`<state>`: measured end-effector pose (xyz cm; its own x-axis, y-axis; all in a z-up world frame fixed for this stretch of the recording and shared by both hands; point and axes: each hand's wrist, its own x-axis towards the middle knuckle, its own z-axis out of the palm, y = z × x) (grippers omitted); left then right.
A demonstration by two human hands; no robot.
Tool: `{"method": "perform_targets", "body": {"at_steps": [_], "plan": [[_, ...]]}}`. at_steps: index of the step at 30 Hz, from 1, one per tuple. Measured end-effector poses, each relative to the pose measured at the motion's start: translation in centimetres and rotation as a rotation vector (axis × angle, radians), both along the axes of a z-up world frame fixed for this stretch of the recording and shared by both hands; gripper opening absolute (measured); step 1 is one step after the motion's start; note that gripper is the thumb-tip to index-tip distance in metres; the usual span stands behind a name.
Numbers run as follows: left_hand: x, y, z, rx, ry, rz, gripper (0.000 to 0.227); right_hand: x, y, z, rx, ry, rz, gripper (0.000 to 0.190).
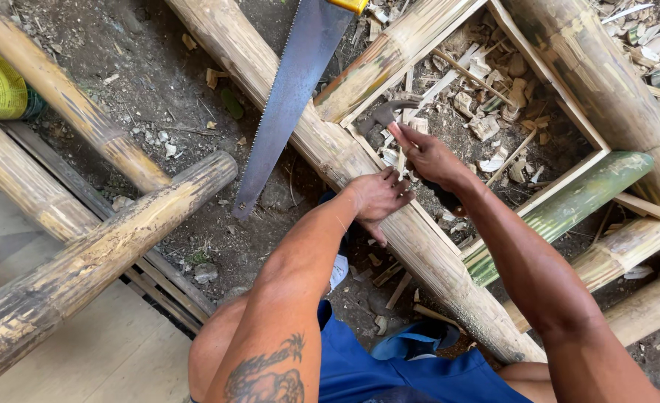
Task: The person assembles a bamboo frame by cutting thin bamboo strips with a hand saw, positioning them into slots, and securing them with nails using a hammer. The person repeatedly measures, cuts, and fastens multiple strips to the frame.
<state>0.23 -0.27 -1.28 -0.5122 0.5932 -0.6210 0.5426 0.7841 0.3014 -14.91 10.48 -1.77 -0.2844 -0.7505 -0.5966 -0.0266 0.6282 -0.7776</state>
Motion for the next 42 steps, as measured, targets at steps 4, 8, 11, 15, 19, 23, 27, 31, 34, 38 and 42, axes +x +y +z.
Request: {"method": "perform_targets", "body": {"at_steps": [4,8,11,15,19,23,27,31,34,38,42], "plan": [[-0.5,0.1,-0.2,-0.009,-0.058,0.008,0.144,-2.3,0.0,0.1,0.255,-0.158,-0.331,0.052],[-0.3,0.3,-0.6,0.018,-0.076,0.021,0.145,-3.6,0.7,-0.2,0.112,-0.181,-0.667,0.052],[-0.3,0.5,-0.9,0.009,-0.086,0.024,0.145,-3.5,1.5,-0.7,0.252,-0.22,-0.274,0.051],[-0.2,0.0,-0.7,0.027,-0.031,0.017,0.145,-3.2,2.0,-1.2,0.191,-0.301,-0.348,0.054],[0.2,0.2,-0.7,0.03,-0.025,0.034,0.142,-3.0,2.6,-2.2,0.163,-0.253,-0.63,0.055],[0.1,0.3,-0.7,0.052,-0.025,0.074,0.14,-3.2,3.0,-3.4,0.281,-0.225,-0.221,0.051],[0.1,-0.1,-0.9,0.088,-0.002,0.098,0.14,-3.7,3.0,-4.7,0.008,-0.14,-0.904,0.05],[0.7,0.2,-1.0,0.078,-0.013,0.101,0.138,-3.5,3.6,-4.6,0.306,-0.057,-0.026,0.048],[-0.5,-0.9,-0.9,0.098,0.032,0.113,0.138,-4.3,2.3,-3.2,0.194,-0.146,-0.317,0.053],[-0.2,-0.5,-1.0,0.082,-0.001,0.088,0.139,-3.6,1.8,-0.9,0.178,-0.164,-0.614,0.06],[0.1,0.2,-0.8,0.037,-0.035,0.07,0.138,-3.8,1.9,0.7,0.232,0.032,0.101,0.062]]}}
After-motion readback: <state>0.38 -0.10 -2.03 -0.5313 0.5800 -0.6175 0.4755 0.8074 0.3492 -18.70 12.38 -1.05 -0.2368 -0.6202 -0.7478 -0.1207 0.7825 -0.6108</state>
